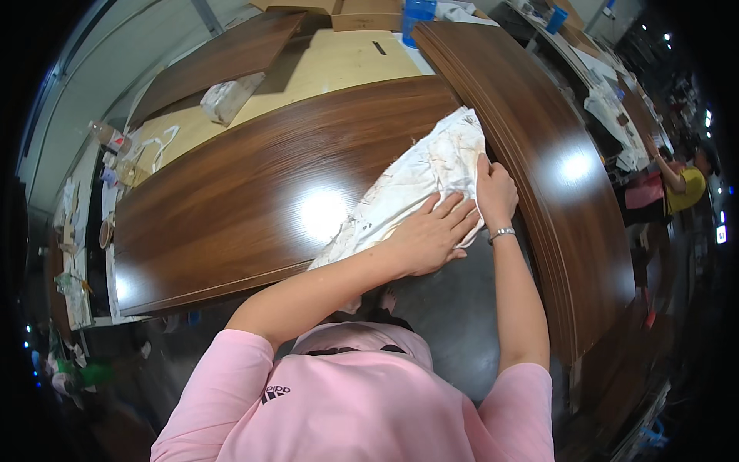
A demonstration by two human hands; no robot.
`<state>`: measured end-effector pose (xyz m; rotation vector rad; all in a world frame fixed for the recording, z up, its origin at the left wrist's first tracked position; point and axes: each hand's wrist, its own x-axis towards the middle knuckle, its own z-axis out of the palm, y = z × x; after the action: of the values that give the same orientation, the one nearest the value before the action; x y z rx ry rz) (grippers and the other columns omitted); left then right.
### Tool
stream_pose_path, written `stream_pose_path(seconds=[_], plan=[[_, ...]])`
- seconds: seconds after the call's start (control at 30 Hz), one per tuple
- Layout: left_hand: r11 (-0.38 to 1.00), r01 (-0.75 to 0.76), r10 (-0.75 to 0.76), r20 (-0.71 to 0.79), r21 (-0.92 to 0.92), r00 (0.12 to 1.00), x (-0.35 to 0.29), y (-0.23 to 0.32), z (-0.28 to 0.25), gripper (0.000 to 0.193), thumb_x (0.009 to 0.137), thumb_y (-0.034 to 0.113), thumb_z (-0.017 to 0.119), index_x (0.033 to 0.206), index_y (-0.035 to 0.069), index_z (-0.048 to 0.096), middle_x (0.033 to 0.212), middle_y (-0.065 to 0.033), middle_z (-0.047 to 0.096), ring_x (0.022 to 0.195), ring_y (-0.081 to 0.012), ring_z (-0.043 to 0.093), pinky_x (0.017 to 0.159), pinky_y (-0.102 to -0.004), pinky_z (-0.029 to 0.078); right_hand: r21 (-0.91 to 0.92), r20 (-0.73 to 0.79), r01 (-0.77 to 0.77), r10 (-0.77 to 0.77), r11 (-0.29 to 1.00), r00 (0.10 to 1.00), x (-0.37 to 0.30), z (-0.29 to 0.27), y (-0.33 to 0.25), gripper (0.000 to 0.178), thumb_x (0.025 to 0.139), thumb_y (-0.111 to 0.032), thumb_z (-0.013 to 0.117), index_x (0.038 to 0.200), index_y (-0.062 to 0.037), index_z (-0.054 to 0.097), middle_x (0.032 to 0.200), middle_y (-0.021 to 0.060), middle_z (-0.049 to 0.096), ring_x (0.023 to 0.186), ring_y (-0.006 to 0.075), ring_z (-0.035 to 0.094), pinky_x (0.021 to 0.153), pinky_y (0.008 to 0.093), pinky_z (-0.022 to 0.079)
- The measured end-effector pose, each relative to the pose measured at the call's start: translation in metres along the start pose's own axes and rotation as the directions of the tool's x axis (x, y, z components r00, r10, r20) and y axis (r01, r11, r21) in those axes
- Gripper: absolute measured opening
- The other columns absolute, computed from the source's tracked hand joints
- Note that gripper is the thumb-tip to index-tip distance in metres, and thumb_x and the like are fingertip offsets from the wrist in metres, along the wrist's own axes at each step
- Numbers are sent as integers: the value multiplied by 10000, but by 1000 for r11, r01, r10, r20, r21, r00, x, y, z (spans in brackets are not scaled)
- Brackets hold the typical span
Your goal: The person cleans wooden furniture panels. They use a cloth to wipe the surface, scrape away small imperfections with a tool, and apply a liquid from a bottle to the cloth for further wiping.
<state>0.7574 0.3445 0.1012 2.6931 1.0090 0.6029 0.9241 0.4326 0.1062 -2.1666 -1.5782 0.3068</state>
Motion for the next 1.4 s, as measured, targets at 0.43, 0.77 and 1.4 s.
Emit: stream_pose_path(seconds=[0.43, 0.77, 1.4], plan=[[414, 896, -835, -326, 160, 443, -245, -153, -139, 602, 928, 311, 596, 1438, 36, 431, 1449, -189, 471, 1322, -356, 440, 1080, -447, 348, -108, 49, 100, -95, 989, 994, 2, 5, 10, 677, 932, -589, 505, 1285, -20, 607, 1172, 223, 673, 1120, 406, 619, 970, 474, 462], [159, 939, -798, -520, 304, 304, -429, -112, -162, 638, 937, 286, 564, 1402, -114, 388, 1461, -284, 407, 1377, -413, 364, 1143, -475, 292, -155, 62, 118, -110, 981, 992, 8, 9, 19, 682, 935, -548, 543, 1306, 23, 572, 1277, 250, 611, 1202, 412, 567, 1004, 480, 441], [309, 951, -887, -354, 21, 296, -490, -126, -246, 560, 909, 235, 586, 1372, -28, 410, 1431, -247, 431, 1347, -403, 401, 1080, -545, 345, -206, -67, 154, -171, 966, 983, 23, 12, 32, 596, 996, -504, 454, 1005, 62, 640, 993, 276, 669, 935, 446, 621, 821, 487, 462]])
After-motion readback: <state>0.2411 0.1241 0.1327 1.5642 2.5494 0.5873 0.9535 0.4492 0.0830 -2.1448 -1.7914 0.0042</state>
